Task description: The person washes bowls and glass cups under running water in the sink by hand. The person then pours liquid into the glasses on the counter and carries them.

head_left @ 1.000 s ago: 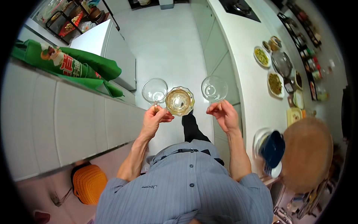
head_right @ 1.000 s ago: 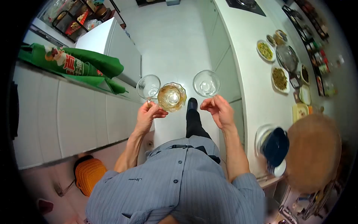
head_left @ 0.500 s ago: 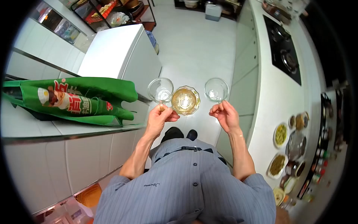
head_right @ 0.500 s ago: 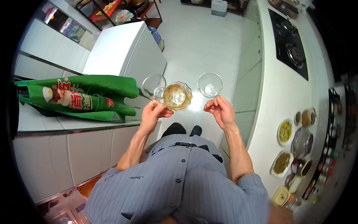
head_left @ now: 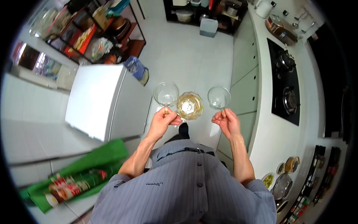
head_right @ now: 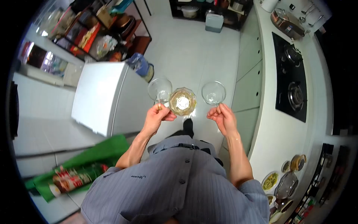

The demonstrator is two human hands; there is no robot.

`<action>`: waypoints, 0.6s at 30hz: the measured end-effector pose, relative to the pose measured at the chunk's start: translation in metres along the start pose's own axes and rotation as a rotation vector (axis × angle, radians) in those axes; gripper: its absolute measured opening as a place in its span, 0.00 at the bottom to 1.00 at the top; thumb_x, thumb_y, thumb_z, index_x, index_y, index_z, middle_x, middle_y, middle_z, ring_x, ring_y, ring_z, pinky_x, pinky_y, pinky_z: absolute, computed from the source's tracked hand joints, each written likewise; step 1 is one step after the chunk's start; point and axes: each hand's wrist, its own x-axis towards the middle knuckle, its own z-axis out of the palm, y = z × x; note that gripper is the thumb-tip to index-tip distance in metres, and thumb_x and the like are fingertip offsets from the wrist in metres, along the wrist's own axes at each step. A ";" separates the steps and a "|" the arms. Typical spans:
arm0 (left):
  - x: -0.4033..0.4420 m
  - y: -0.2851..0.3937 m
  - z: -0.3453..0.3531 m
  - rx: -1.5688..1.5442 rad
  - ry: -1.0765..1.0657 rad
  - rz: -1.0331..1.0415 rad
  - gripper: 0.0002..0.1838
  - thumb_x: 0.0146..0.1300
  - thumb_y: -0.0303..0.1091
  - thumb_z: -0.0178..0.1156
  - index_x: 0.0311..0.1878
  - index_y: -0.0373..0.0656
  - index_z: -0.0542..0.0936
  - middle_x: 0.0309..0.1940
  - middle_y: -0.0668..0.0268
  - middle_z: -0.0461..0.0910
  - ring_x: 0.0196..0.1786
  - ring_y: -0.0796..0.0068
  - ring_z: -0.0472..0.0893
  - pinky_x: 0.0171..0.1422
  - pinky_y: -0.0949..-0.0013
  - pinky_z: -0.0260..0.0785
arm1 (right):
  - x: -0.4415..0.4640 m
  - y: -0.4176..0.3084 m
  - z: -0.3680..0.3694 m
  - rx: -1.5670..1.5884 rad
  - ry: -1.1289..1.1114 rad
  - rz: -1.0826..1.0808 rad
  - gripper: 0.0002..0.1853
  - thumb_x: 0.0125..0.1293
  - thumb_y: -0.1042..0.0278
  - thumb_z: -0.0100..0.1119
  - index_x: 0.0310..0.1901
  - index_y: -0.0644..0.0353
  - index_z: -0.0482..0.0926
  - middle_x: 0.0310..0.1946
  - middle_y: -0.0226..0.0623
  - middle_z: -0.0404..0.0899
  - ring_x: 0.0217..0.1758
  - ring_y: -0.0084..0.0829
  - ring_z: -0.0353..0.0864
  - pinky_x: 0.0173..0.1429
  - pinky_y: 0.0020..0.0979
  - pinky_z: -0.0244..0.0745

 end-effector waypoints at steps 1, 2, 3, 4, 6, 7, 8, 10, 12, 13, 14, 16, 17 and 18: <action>0.027 0.013 0.004 0.035 -0.017 0.009 0.09 0.71 0.31 0.57 0.34 0.40 0.73 0.33 0.56 0.84 0.38 0.66 0.87 0.45 0.65 0.82 | 0.023 -0.014 -0.003 0.008 0.007 -0.009 0.18 0.79 0.58 0.42 0.28 0.55 0.63 0.32 0.44 0.78 0.41 0.41 0.79 0.52 0.44 0.76; 0.049 0.021 0.008 0.063 -0.032 0.001 0.09 0.72 0.31 0.56 0.33 0.40 0.73 0.34 0.57 0.84 0.38 0.66 0.87 0.45 0.65 0.82 | 0.041 -0.026 -0.007 0.025 0.010 -0.035 0.18 0.78 0.58 0.42 0.29 0.55 0.63 0.32 0.44 0.78 0.41 0.41 0.79 0.52 0.44 0.75; 0.068 0.031 0.011 0.063 -0.035 -0.023 0.09 0.72 0.31 0.56 0.33 0.40 0.73 0.34 0.57 0.84 0.38 0.66 0.87 0.45 0.65 0.82 | 0.053 -0.035 -0.008 0.042 0.015 -0.056 0.18 0.78 0.58 0.42 0.29 0.55 0.63 0.32 0.44 0.77 0.41 0.41 0.79 0.52 0.44 0.75; 0.090 0.042 0.015 0.060 -0.059 -0.019 0.09 0.71 0.31 0.57 0.34 0.40 0.73 0.35 0.55 0.84 0.39 0.66 0.86 0.46 0.66 0.82 | 0.065 -0.043 -0.009 0.048 0.027 -0.053 0.18 0.78 0.58 0.42 0.29 0.55 0.63 0.32 0.44 0.77 0.41 0.41 0.79 0.52 0.44 0.75; 0.139 0.062 0.020 0.059 -0.083 0.006 0.08 0.71 0.31 0.57 0.35 0.39 0.73 0.36 0.54 0.84 0.39 0.67 0.86 0.47 0.66 0.81 | 0.107 -0.066 -0.013 0.078 0.033 -0.107 0.17 0.79 0.59 0.42 0.29 0.55 0.64 0.33 0.44 0.78 0.40 0.38 0.78 0.50 0.41 0.75; 0.160 0.067 0.022 0.048 -0.085 0.007 0.08 0.71 0.31 0.57 0.35 0.39 0.73 0.36 0.55 0.84 0.40 0.67 0.86 0.47 0.66 0.81 | 0.126 -0.075 -0.017 0.087 0.045 -0.109 0.18 0.79 0.59 0.42 0.28 0.55 0.64 0.33 0.44 0.78 0.40 0.38 0.78 0.50 0.41 0.75; 0.181 0.070 0.024 0.034 -0.082 0.002 0.08 0.71 0.31 0.57 0.35 0.39 0.73 0.36 0.56 0.84 0.40 0.67 0.86 0.48 0.66 0.81 | 0.148 -0.084 -0.023 0.084 0.040 -0.101 0.18 0.79 0.59 0.42 0.28 0.55 0.64 0.33 0.44 0.78 0.40 0.38 0.78 0.50 0.41 0.75; 0.224 0.083 0.030 0.025 -0.064 0.010 0.08 0.71 0.31 0.57 0.35 0.39 0.73 0.37 0.56 0.84 0.40 0.67 0.86 0.48 0.66 0.81 | 0.194 -0.102 -0.037 0.083 0.023 -0.096 0.18 0.79 0.59 0.42 0.28 0.55 0.64 0.33 0.44 0.78 0.40 0.38 0.78 0.50 0.42 0.75; 0.267 0.093 0.032 0.020 -0.037 0.028 0.08 0.71 0.31 0.57 0.35 0.39 0.73 0.37 0.56 0.84 0.40 0.67 0.86 0.48 0.66 0.81 | 0.245 -0.124 -0.047 0.068 -0.020 -0.068 0.17 0.78 0.59 0.43 0.29 0.55 0.64 0.33 0.44 0.78 0.40 0.38 0.78 0.50 0.42 0.75; 0.288 0.099 0.032 0.020 -0.018 0.032 0.09 0.71 0.32 0.57 0.35 0.39 0.73 0.37 0.56 0.84 0.41 0.67 0.86 0.48 0.66 0.81 | 0.273 -0.137 -0.049 0.054 -0.056 -0.059 0.17 0.78 0.59 0.43 0.29 0.55 0.64 0.33 0.44 0.78 0.40 0.38 0.78 0.50 0.42 0.74; 0.309 0.105 0.033 0.012 0.008 0.034 0.09 0.71 0.32 0.58 0.35 0.39 0.73 0.37 0.56 0.84 0.41 0.67 0.86 0.48 0.66 0.81 | 0.304 -0.150 -0.049 0.046 -0.080 -0.046 0.17 0.78 0.59 0.43 0.29 0.55 0.64 0.33 0.44 0.78 0.40 0.38 0.78 0.50 0.42 0.74; 0.341 0.123 0.038 -0.011 0.078 0.042 0.09 0.71 0.32 0.58 0.36 0.38 0.73 0.37 0.56 0.84 0.41 0.66 0.86 0.48 0.66 0.81 | 0.355 -0.173 -0.044 0.025 -0.072 0.021 0.17 0.78 0.59 0.43 0.29 0.54 0.64 0.32 0.43 0.79 0.40 0.38 0.78 0.50 0.42 0.74; 0.361 0.135 0.039 -0.018 0.117 0.055 0.08 0.70 0.32 0.58 0.36 0.38 0.73 0.38 0.56 0.84 0.41 0.66 0.86 0.48 0.66 0.81 | 0.383 -0.187 -0.041 0.018 -0.098 0.035 0.17 0.78 0.59 0.43 0.29 0.54 0.64 0.32 0.43 0.79 0.40 0.38 0.78 0.50 0.42 0.74; 0.379 0.147 0.038 -0.022 0.142 0.072 0.08 0.70 0.32 0.58 0.36 0.38 0.73 0.38 0.56 0.84 0.41 0.66 0.86 0.48 0.66 0.81 | 0.411 -0.200 -0.037 -0.018 -0.109 0.074 0.16 0.78 0.58 0.44 0.29 0.54 0.65 0.32 0.42 0.79 0.40 0.38 0.78 0.50 0.42 0.74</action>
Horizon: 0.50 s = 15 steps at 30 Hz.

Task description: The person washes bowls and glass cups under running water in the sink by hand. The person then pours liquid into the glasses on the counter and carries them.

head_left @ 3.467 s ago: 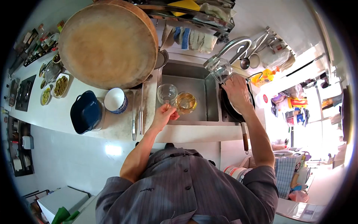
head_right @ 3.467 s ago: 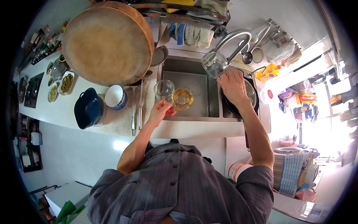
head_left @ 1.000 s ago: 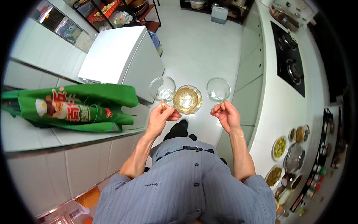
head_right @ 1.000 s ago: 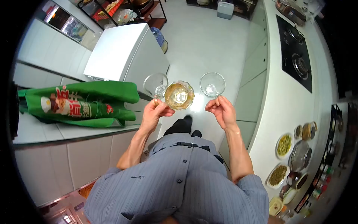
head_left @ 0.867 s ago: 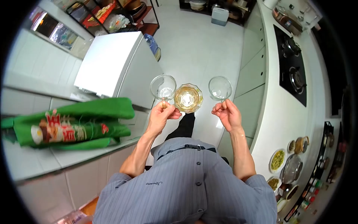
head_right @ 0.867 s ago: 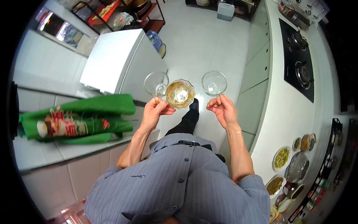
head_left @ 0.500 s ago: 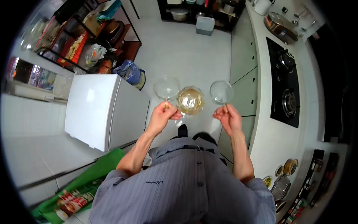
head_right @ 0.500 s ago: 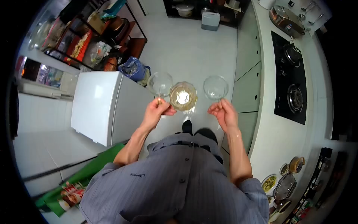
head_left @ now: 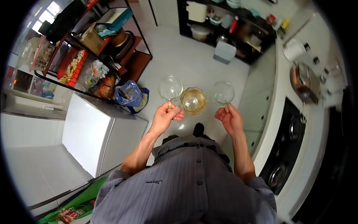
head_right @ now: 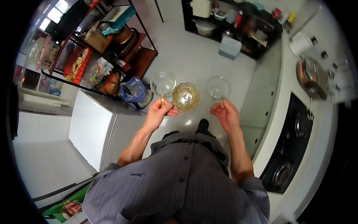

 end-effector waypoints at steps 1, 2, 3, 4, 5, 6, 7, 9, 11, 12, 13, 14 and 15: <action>0.015 0.005 0.001 -0.021 0.033 0.007 0.08 0.71 0.31 0.57 0.35 0.39 0.73 0.37 0.57 0.83 0.40 0.67 0.86 0.47 0.66 0.81 | 0.025 -0.012 0.000 -0.036 -0.006 0.042 0.16 0.78 0.58 0.44 0.29 0.53 0.65 0.32 0.42 0.79 0.39 0.38 0.78 0.50 0.42 0.74; 0.030 0.010 0.003 -0.045 0.068 0.006 0.08 0.72 0.30 0.56 0.34 0.40 0.72 0.35 0.57 0.83 0.40 0.67 0.86 0.46 0.67 0.81 | 0.051 -0.022 0.001 -0.042 -0.025 0.061 0.16 0.78 0.58 0.44 0.29 0.53 0.65 0.32 0.42 0.79 0.39 0.38 0.78 0.50 0.42 0.74; 0.046 0.020 0.006 -0.033 0.105 0.019 0.08 0.71 0.30 0.56 0.35 0.40 0.72 0.35 0.58 0.83 0.39 0.67 0.86 0.46 0.67 0.81 | 0.077 -0.032 0.003 -0.029 -0.037 0.094 0.16 0.77 0.58 0.45 0.29 0.53 0.65 0.33 0.42 0.79 0.39 0.38 0.79 0.50 0.42 0.74; 0.060 0.025 0.004 -0.045 0.129 0.021 0.08 0.71 0.30 0.56 0.35 0.40 0.72 0.35 0.58 0.83 0.39 0.67 0.86 0.46 0.67 0.81 | 0.102 -0.039 0.006 -0.018 -0.046 0.126 0.16 0.77 0.58 0.45 0.30 0.53 0.65 0.33 0.41 0.80 0.39 0.38 0.79 0.51 0.42 0.74; 0.078 0.031 0.002 -0.059 0.153 0.015 0.08 0.71 0.30 0.56 0.35 0.40 0.73 0.35 0.58 0.83 0.39 0.67 0.86 0.46 0.67 0.81 | 0.127 -0.045 0.009 -0.028 -0.063 0.141 0.16 0.77 0.58 0.45 0.30 0.53 0.65 0.33 0.41 0.80 0.39 0.38 0.79 0.51 0.42 0.74; 0.096 0.038 -0.002 -0.069 0.173 0.015 0.08 0.71 0.30 0.56 0.35 0.40 0.73 0.35 0.58 0.83 0.39 0.68 0.86 0.45 0.67 0.81 | 0.153 -0.051 0.014 -0.035 -0.088 0.154 0.15 0.76 0.58 0.45 0.30 0.53 0.65 0.33 0.42 0.80 0.39 0.39 0.79 0.51 0.42 0.74; 0.116 0.038 -0.009 -0.122 0.180 0.006 0.09 0.70 0.32 0.59 0.37 0.37 0.74 0.37 0.56 0.83 0.39 0.68 0.86 0.46 0.67 0.81 | 0.179 -0.055 0.017 -0.040 -0.110 0.163 0.15 0.76 0.58 0.46 0.30 0.53 0.66 0.33 0.42 0.80 0.39 0.39 0.79 0.51 0.41 0.73; 0.157 0.047 -0.019 -0.144 0.195 0.021 0.08 0.70 0.31 0.59 0.37 0.37 0.74 0.37 0.56 0.83 0.39 0.68 0.86 0.46 0.67 0.81 | 0.230 -0.063 0.027 -0.055 -0.137 0.158 0.15 0.76 0.58 0.45 0.30 0.53 0.66 0.33 0.42 0.80 0.39 0.39 0.79 0.51 0.41 0.73; 0.203 0.056 -0.033 -0.158 0.201 0.036 0.08 0.70 0.31 0.59 0.38 0.37 0.74 0.37 0.57 0.83 0.39 0.67 0.86 0.46 0.66 0.81 | 0.282 -0.068 0.035 -0.066 -0.153 0.147 0.15 0.76 0.58 0.45 0.30 0.53 0.66 0.33 0.42 0.80 0.39 0.39 0.79 0.51 0.40 0.73; 0.225 0.061 -0.042 -0.162 0.199 0.038 0.08 0.70 0.31 0.59 0.38 0.37 0.74 0.37 0.57 0.83 0.39 0.67 0.86 0.46 0.66 0.81 | 0.306 -0.070 0.038 -0.067 -0.155 0.143 0.15 0.76 0.57 0.45 0.30 0.53 0.66 0.33 0.42 0.80 0.40 0.39 0.79 0.52 0.40 0.73; 0.248 0.071 -0.051 -0.153 0.185 0.038 0.07 0.70 0.31 0.59 0.38 0.37 0.74 0.37 0.57 0.83 0.39 0.67 0.86 0.46 0.66 0.81 | 0.330 -0.076 0.044 -0.071 -0.159 0.137 0.15 0.76 0.57 0.45 0.30 0.53 0.67 0.32 0.42 0.80 0.40 0.39 0.79 0.52 0.40 0.73; 0.272 0.080 -0.058 -0.145 0.172 0.039 0.07 0.70 0.31 0.59 0.38 0.37 0.74 0.37 0.57 0.83 0.39 0.67 0.86 0.46 0.66 0.80 | 0.356 -0.083 0.050 -0.080 -0.159 0.135 0.15 0.76 0.57 0.45 0.30 0.53 0.67 0.32 0.42 0.80 0.40 0.39 0.79 0.52 0.40 0.73; 0.292 0.090 -0.065 -0.158 0.172 0.032 0.07 0.70 0.31 0.59 0.38 0.37 0.74 0.37 0.57 0.83 0.39 0.67 0.86 0.46 0.66 0.80 | 0.378 -0.089 0.055 -0.093 -0.175 0.137 0.15 0.76 0.57 0.45 0.30 0.53 0.67 0.33 0.42 0.80 0.40 0.39 0.79 0.53 0.41 0.72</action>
